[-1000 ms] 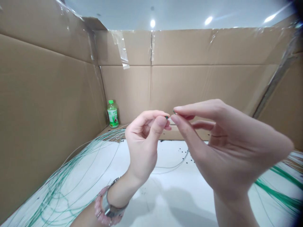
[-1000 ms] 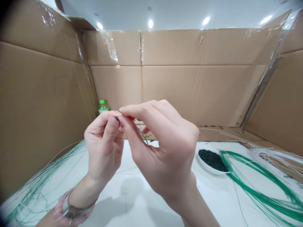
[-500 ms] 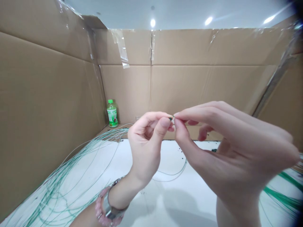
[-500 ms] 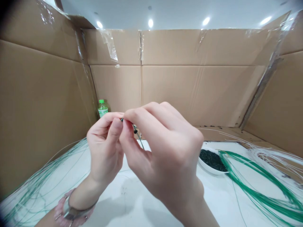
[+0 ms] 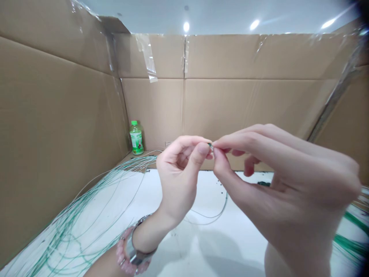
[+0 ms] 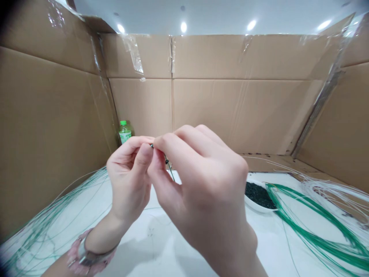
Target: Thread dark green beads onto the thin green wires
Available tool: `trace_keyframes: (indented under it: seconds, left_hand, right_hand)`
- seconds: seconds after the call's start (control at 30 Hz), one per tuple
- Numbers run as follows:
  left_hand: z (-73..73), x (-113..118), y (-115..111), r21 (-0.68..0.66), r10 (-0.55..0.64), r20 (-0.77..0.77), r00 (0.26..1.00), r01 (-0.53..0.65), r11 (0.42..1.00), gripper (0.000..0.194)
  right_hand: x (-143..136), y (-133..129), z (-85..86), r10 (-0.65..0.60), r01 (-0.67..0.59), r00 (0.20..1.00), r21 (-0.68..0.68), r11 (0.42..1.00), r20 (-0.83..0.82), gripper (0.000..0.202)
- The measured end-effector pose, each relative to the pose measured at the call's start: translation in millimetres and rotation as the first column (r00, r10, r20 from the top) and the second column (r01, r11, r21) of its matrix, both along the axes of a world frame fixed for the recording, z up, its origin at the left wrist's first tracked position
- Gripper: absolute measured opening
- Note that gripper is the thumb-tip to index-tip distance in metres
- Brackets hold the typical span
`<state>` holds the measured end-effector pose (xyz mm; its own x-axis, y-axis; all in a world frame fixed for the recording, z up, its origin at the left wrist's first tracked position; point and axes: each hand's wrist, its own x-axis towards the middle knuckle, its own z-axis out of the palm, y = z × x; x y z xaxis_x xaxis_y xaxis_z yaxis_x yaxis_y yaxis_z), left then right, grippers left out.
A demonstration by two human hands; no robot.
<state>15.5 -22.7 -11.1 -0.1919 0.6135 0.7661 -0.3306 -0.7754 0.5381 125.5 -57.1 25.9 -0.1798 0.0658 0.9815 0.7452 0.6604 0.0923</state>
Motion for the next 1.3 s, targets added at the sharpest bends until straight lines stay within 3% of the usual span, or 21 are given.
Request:
trace_keyframes:
  seconds: [0.37, 0.83, 1.03, 1.2, 1.3]
  left_hand:
    - [1.0, 1, 4, 0.124, 0.158, -0.031, 0.987, -0.153, 0.98, 0.007]
    - [-0.7, 1, 5, 0.125, 0.153, -0.038, 0.988, -0.147, 0.981, 0.008]
    - [1.7, -4, 6, 0.213, 0.224, -0.065, 0.972, -0.206, 0.955, 0.007]
    - [4.9, -7, 8, 0.202, 0.144, -0.138, 0.98, -0.114, 0.973, 0.007]
    - [5.9, -8, 8, 0.159, 0.055, -0.139, 0.989, -0.032, 0.987, 0.007]
  right_hand:
    - [1, 0, 0.0, 0.005, -0.005, 0.999, -0.014, 1.0, 0.032, 0.016]
    - [2, -1, -1.0, -0.024, 0.027, 0.999, -0.071, 0.997, 0.045, 0.015]
    - [4, -3, -0.5, -0.01, 0.011, 0.999, -0.021, 1.0, 0.048, 0.015]
    - [12, 0, 1.6, 0.007, -0.002, 0.999, -0.092, 0.996, 0.048, 0.015]
    - [15, 5, 1.4, 0.141, -0.14, 0.99, -0.185, 0.973, -0.006, 0.01]
